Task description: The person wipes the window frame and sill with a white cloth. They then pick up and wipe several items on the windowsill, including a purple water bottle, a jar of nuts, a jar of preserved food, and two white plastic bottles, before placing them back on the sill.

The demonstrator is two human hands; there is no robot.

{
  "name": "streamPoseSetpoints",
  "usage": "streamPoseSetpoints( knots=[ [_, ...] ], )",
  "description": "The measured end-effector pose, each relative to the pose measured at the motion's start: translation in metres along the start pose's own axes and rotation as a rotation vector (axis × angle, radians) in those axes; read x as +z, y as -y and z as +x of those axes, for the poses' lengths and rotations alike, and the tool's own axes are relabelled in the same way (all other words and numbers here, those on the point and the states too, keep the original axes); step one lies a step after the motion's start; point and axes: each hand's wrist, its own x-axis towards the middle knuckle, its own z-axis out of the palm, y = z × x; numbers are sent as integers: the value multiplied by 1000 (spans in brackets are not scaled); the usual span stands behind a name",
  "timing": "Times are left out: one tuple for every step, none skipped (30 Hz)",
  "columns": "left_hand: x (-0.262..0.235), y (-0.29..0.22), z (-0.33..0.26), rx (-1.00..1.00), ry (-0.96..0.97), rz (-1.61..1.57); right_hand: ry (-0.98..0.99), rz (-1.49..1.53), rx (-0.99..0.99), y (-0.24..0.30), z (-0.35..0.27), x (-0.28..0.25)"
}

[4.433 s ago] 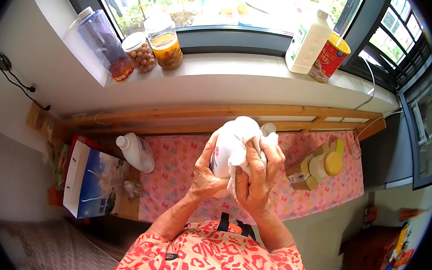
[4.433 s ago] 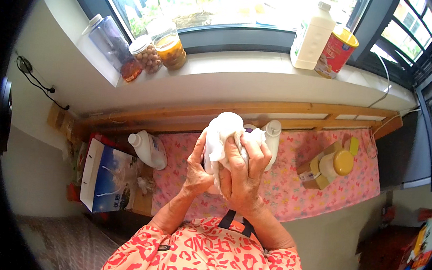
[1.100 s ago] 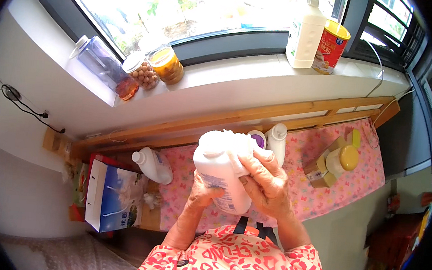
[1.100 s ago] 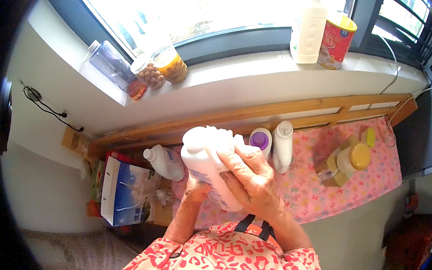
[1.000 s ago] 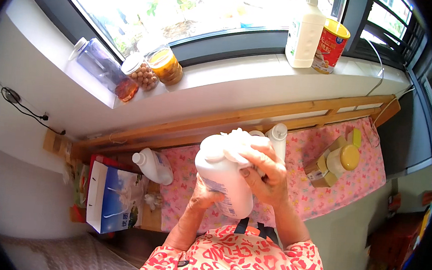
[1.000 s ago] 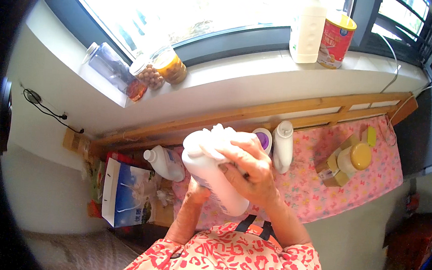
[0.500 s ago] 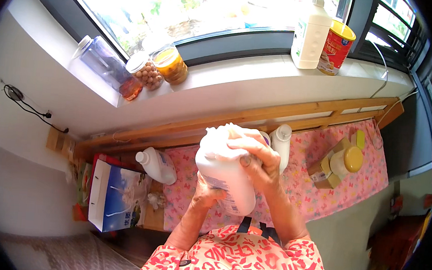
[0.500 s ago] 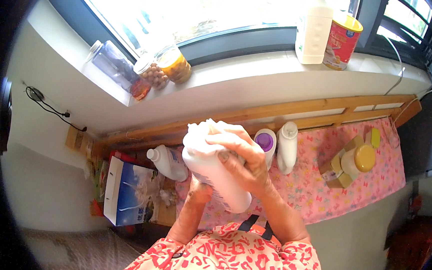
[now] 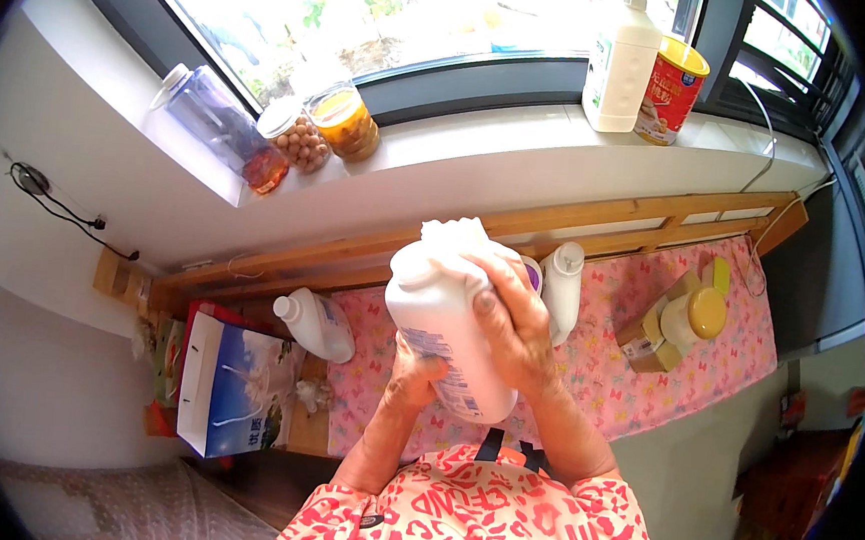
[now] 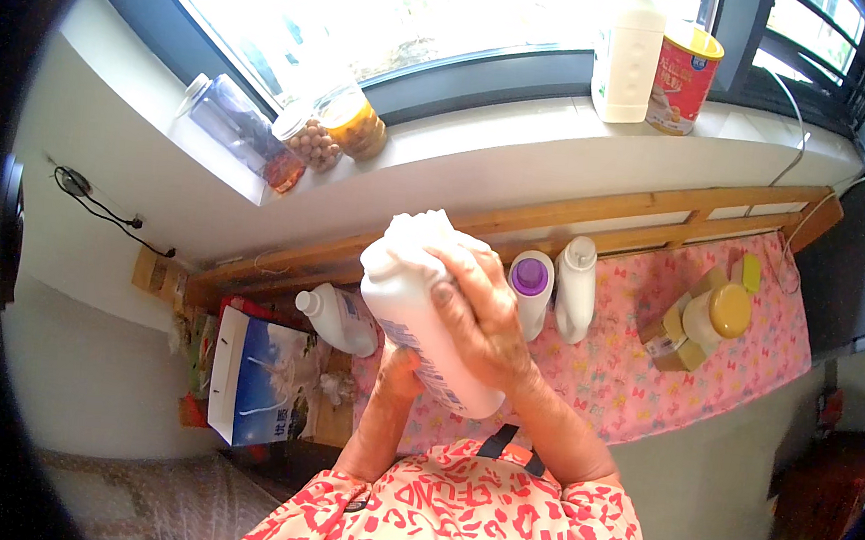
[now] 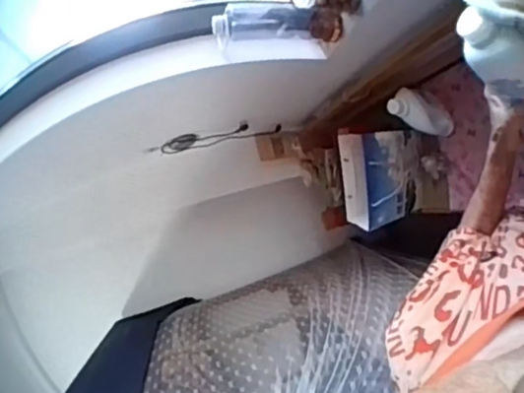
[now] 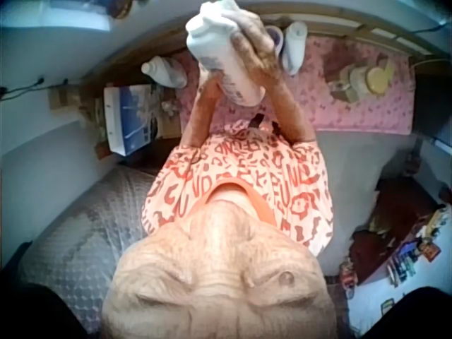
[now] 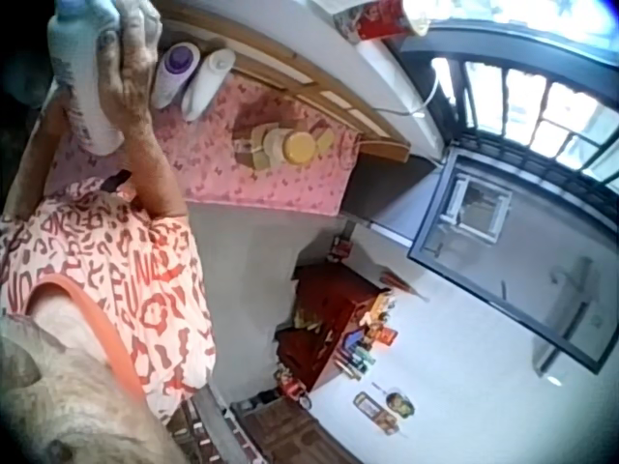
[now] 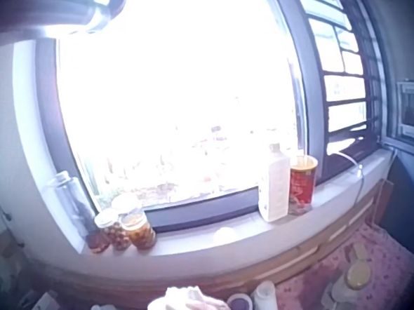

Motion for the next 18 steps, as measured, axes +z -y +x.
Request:
streamPoseSetpoints(
  knots=[
    [3,-2,-1,-2,3,-30,31,136,123,5,4,0],
    [6,-3,0,31,-1,-58,27,115,92,2,2,1],
    [8,-4,1,56,-19,-70,21,92,61,-4,-1,2],
    [11,-5,2,81,-36,-83,13,53,11,-8,-4,3],
    [13,-6,4,106,-54,-96,5,14,-40,-11,-8,5],
    [12,-6,5,114,-66,-118,1,-24,-85,-12,-14,6],
    [11,-7,7,121,-79,-140,15,-126,-124,-10,-19,7],
    [10,-8,7,129,-91,-162,30,-229,-162,-8,-24,6],
    [2,-7,7,126,-87,-101,46,-328,-201,-7,-31,6],
    [-9,-6,9,121,-80,-43,38,-398,-233,-7,-38,7],
    [-17,-5,9,115,-73,16,43,-448,-238,-7,-47,7],
    [-16,-8,10,158,-84,37,49,-499,-246,-9,-55,7],
    [-15,-9,12,167,-83,38,54,-550,-254,-10,-64,8],
    [-14,-9,12,178,-82,39,31,-595,-248,-11,-71,10],
    [-14,-9,12,189,-82,39,27,-613,-232,-10,-73,10],
    [-14,-9,12,177,-64,38,24,-631,-216,-8,-74,11],
    [-14,-7,11,165,-46,37,20,-649,-200,-6,-75,11],
    [-15,-6,10,153,-29,37,21,-652,-212,-3,-71,12]
  ],
)
